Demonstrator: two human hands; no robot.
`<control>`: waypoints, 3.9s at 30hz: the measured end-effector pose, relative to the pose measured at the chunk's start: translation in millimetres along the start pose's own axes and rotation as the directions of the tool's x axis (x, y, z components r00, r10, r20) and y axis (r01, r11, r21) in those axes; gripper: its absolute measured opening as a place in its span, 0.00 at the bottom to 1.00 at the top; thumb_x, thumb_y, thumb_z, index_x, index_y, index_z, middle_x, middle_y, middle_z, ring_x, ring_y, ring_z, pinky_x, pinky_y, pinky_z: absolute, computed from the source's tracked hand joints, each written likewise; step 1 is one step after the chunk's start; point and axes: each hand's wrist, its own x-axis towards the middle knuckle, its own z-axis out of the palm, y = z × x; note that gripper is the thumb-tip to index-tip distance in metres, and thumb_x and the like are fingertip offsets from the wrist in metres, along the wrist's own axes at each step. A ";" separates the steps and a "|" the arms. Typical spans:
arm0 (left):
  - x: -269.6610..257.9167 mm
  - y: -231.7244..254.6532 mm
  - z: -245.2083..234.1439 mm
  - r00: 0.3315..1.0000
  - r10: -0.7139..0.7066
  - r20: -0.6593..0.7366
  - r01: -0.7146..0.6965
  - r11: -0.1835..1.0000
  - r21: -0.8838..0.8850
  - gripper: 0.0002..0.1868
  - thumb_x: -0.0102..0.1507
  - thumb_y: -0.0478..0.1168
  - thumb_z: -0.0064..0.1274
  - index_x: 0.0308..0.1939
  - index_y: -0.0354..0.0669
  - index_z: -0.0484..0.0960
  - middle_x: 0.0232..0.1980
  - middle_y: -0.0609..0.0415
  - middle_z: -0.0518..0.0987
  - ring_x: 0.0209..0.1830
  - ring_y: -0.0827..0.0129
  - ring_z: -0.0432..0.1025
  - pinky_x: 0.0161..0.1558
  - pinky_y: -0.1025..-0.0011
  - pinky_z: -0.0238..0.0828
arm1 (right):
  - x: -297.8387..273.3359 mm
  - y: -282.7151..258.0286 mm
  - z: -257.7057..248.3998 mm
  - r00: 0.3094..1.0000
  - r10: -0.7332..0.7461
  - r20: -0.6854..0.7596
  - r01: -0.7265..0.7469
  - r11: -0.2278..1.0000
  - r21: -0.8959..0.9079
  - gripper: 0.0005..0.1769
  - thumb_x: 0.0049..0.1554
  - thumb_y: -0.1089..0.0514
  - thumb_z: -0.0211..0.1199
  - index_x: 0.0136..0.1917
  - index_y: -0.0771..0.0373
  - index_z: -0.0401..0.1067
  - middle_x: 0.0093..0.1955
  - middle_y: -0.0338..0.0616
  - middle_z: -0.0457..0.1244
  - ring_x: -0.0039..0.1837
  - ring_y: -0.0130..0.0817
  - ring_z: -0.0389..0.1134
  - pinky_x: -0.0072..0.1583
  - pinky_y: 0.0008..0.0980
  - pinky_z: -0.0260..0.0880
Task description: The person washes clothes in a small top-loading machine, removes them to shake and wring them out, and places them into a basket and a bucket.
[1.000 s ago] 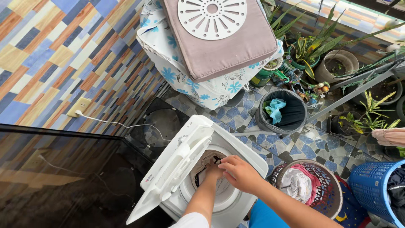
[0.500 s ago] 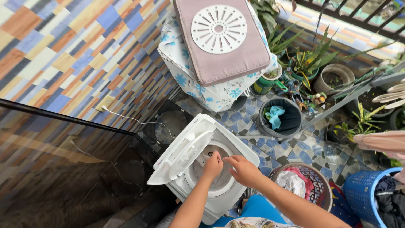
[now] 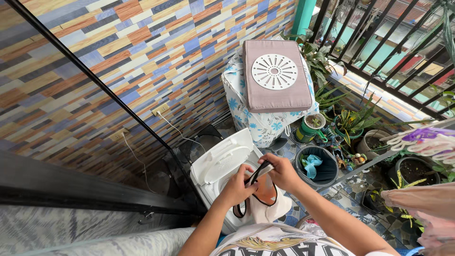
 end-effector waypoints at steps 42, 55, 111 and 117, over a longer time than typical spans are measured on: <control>-141.7 85.1 209.0 0.583 0.412 0.700 -0.577 0.817 -0.001 0.31 0.56 0.48 0.61 0.61 0.41 0.75 0.44 0.47 0.76 0.40 0.57 0.74 0.39 0.60 0.70 | -506.2 5.8 11.5 0.465 0.074 -0.882 -0.346 0.932 -0.104 0.07 0.61 0.66 0.56 0.51 0.67 0.73 0.48 0.50 0.67 0.52 0.37 0.68 0.58 0.30 0.67; -86.5 69.7 259.0 0.556 0.371 0.744 0.106 0.856 -0.507 0.10 0.69 0.38 0.47 0.50 0.34 0.78 0.39 0.51 0.74 0.37 0.67 0.63 0.38 0.67 0.60 | -489.0 -27.5 29.2 0.668 0.458 -0.587 -0.576 0.817 -0.018 0.42 0.43 0.47 0.80 0.66 0.60 0.66 0.43 0.46 0.70 0.47 0.38 0.71 0.51 0.36 0.70; -48.9 117.5 202.3 0.423 0.669 0.611 -0.800 0.593 -0.095 0.28 0.56 0.28 0.47 0.60 0.47 0.83 0.57 0.50 0.84 0.57 0.50 0.77 0.58 0.59 0.73 | -449.3 -43.1 -36.7 0.590 0.111 -0.799 -0.687 0.589 -0.425 0.31 0.42 0.63 0.71 0.61 0.48 0.78 0.41 0.45 0.66 0.45 0.49 0.70 0.46 0.44 0.69; -56.2 160.6 172.2 0.122 0.990 0.071 -0.992 0.120 0.042 0.21 0.59 0.39 0.59 0.57 0.43 0.79 0.58 0.48 0.80 0.54 0.49 0.75 0.57 0.55 0.70 | -454.0 -84.8 -34.9 0.300 -0.556 -0.775 -0.523 0.584 -0.621 0.34 0.49 0.65 0.72 0.68 0.61 0.67 0.46 0.49 0.65 0.46 0.48 0.67 0.48 0.41 0.67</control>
